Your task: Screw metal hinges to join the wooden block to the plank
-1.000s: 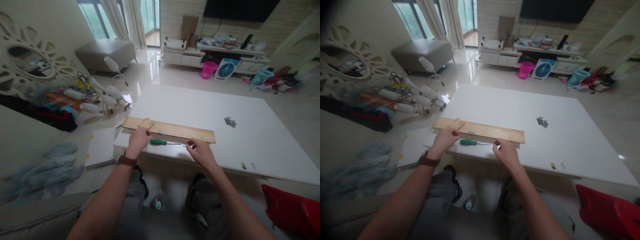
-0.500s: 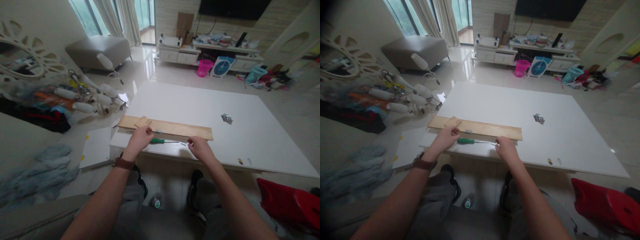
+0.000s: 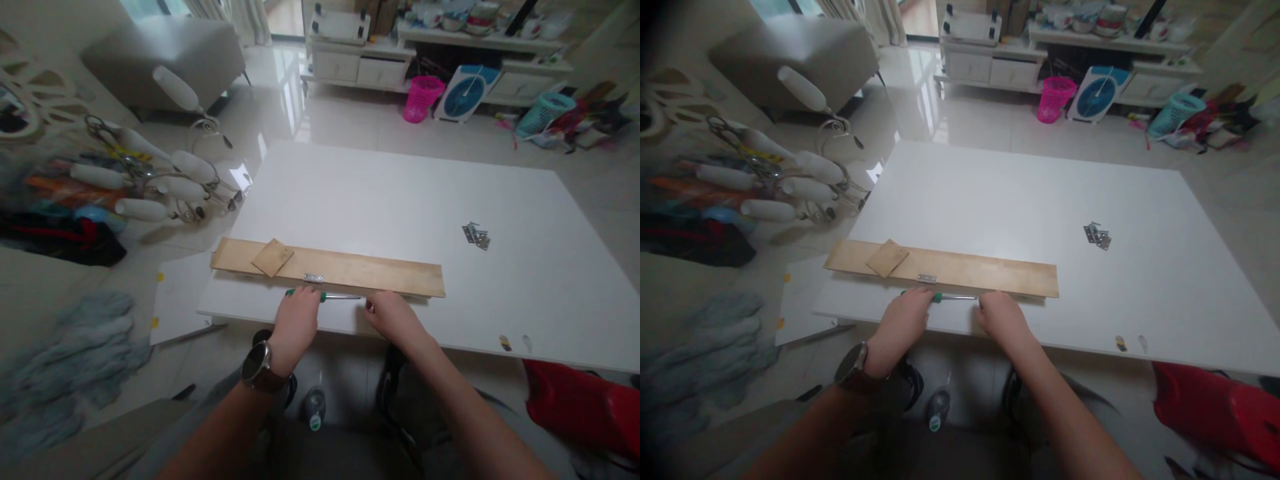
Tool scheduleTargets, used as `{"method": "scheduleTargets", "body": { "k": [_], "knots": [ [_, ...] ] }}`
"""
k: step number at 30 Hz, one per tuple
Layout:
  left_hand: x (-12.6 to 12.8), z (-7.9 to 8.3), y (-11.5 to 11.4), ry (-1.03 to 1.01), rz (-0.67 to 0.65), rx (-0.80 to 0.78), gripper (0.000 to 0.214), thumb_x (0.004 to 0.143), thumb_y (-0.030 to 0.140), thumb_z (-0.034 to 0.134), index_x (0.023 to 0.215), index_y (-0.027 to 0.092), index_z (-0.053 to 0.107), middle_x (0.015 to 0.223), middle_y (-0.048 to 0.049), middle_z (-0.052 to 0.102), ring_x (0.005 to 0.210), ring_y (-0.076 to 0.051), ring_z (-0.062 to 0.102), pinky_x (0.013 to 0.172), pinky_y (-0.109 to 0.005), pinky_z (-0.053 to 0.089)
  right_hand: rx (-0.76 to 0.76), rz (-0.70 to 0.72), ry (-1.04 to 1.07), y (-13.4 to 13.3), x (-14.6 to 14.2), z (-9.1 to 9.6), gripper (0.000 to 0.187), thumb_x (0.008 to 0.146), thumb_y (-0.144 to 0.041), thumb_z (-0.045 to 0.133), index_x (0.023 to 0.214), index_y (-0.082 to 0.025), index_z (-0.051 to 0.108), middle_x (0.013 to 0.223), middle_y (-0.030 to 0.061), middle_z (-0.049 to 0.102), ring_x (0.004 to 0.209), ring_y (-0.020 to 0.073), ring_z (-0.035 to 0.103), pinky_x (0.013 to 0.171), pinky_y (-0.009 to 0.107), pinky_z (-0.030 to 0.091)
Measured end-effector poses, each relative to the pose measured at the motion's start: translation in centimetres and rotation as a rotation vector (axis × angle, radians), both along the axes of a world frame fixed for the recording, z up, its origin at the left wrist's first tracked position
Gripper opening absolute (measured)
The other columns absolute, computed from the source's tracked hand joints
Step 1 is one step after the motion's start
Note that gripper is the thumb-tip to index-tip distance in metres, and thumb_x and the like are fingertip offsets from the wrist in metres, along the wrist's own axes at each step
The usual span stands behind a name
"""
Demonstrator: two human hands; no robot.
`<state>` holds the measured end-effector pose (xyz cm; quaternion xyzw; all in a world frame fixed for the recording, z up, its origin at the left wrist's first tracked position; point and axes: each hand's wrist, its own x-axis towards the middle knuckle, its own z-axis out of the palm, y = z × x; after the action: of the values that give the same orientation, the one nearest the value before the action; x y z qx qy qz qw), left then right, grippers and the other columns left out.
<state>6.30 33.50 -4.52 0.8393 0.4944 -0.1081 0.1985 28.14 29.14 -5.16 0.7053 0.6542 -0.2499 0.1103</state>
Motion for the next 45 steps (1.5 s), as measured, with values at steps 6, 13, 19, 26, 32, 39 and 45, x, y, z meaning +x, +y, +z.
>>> {"method": "scheduleTargets", "body": {
  "k": [6,13,19,26,32,39,45],
  "knots": [
    [0.4,-1.3,0.2,0.014,-0.007,0.114,0.037,0.099,0.002,0.042,0.119,0.019,0.069,0.130,-0.0154,0.070,0.126,-0.032,0.061,0.097,-0.047,0.049,0.063,0.018,0.031,-0.1,-0.3,0.6,0.024,0.096,-0.017,0.056,0.100,-0.016,0.080,0.105,0.0153,0.081,0.101,0.0284,0.076,0.084,0.034,0.052],
    [0.9,-1.0,-0.1,0.037,0.017,0.154,0.036,0.097,0.003,0.043,0.105,0.015,0.075,0.111,-0.0183,0.076,0.111,-0.032,0.069,0.086,-0.040,0.051,0.141,0.066,0.063,-1.7,-0.5,1.1,0.021,0.096,-0.020,0.061,0.111,-0.018,0.076,0.109,0.0127,0.081,0.105,0.0270,0.074,0.087,0.032,0.050],
    [1.9,1.5,-1.3,-0.202,0.086,-0.152,0.019,0.073,0.021,0.076,0.090,0.018,0.082,0.085,-0.0093,0.078,0.081,-0.026,0.071,0.071,-0.032,0.047,0.261,0.174,0.137,-4.1,-0.8,2.1,0.043,0.096,-0.018,0.060,0.139,-0.023,0.062,0.122,0.0086,0.078,0.106,0.0261,0.074,0.080,0.032,0.047],
    [4.8,2.9,-1.8,-0.639,0.134,-0.633,0.013,0.066,0.025,0.072,0.066,0.013,0.076,0.061,-0.0002,0.064,0.062,-0.014,0.054,0.059,-0.026,0.038,0.352,0.274,0.036,-6.1,0.2,3.2,0.020,0.095,-0.016,0.060,0.110,-0.022,0.070,0.106,0.0066,0.074,0.091,0.0218,0.070,0.066,0.030,0.035],
    [5.8,3.1,-1.3,-0.885,0.253,-0.797,0.035,0.085,0.046,0.068,0.083,0.012,0.080,0.080,-0.0066,0.074,0.070,-0.015,0.063,0.065,-0.026,0.049,0.519,0.165,0.072,-6.5,2.9,4.5,0.013,0.096,-0.029,0.061,0.097,-0.021,0.071,0.094,0.0059,0.071,0.081,0.0202,0.064,0.064,0.031,0.031],
    [7.9,-1.9,-1.6,-0.515,0.060,-0.188,0.020,0.089,0.019,0.068,0.104,0.014,0.080,0.100,-0.0119,0.080,0.092,-0.023,0.073,0.090,-0.034,0.056,0.908,-0.400,0.370,-5.5,6.8,4.8,0.010,0.089,-0.031,0.062,0.090,-0.023,0.068,0.070,-0.0010,0.064,0.061,0.0165,0.054,0.065,0.031,0.041],
    [9.9,-4.1,-3.1,-0.245,-0.091,0.038,0.026,0.103,0.018,0.048,0.112,0.017,0.073,0.113,-0.0132,0.074,0.103,-0.024,0.071,0.090,-0.033,0.054,0.931,-0.715,0.737,-4.3,6.9,4.2,0.032,0.088,-0.050,0.071,0.090,-0.018,0.071,0.076,0.0031,0.071,0.065,0.0177,0.062,0.062,0.032,0.047]
  ]
}}
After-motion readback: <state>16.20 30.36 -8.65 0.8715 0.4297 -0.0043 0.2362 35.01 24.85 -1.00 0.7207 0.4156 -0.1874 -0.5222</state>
